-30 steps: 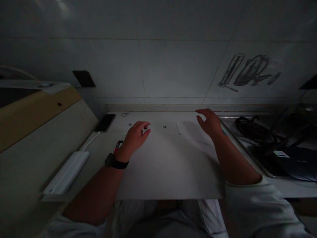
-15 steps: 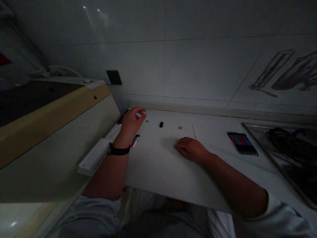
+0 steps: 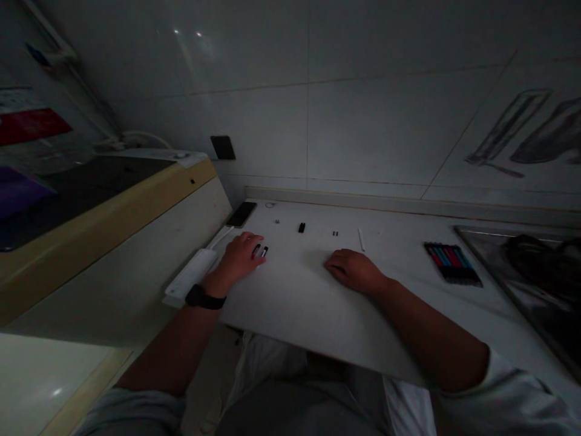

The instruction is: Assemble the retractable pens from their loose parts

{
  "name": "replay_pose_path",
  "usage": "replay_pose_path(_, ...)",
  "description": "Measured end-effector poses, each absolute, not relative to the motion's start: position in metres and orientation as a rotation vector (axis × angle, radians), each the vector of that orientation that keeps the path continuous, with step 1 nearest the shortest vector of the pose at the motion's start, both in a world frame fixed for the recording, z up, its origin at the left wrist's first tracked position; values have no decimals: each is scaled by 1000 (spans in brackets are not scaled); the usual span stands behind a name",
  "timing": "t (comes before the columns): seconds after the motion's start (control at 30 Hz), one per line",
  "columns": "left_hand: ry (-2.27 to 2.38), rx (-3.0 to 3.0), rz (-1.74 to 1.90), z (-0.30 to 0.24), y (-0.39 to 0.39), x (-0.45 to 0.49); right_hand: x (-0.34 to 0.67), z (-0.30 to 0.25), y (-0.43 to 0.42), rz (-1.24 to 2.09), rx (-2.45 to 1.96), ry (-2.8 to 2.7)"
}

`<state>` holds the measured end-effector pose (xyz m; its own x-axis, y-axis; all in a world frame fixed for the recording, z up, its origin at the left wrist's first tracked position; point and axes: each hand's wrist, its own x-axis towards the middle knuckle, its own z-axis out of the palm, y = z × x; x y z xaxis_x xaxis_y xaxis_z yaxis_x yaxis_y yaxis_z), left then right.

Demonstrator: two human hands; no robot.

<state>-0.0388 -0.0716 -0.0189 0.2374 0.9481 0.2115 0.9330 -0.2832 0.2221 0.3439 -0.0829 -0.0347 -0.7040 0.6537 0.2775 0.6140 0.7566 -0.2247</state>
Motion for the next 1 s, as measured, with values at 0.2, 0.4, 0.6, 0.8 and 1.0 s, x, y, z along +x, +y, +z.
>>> replay_pose_path(0.2, 1999, 2513, 381, -21, -92, -24, 344, -33, -84, 180, -977, -2602)
replay_pose_path(0.4, 1784, 2643, 438, -11, -98, 11, 344, -36, -84, 150, -1050, -2525)
replay_pose_path(0.6, 1354, 2736, 581, 25, -87, 75, 344, -33, -87, 130, -1087, -2257)
replay_pose_path(0.8, 1125, 2541, 875, 43, -65, 123, 347, -32, -80, 118, -1126, -2062)
replay_pose_path(1.0, 916, 1840, 1057, 8, -41, 141, 348, -36, -77, 329, -1100, -2003)
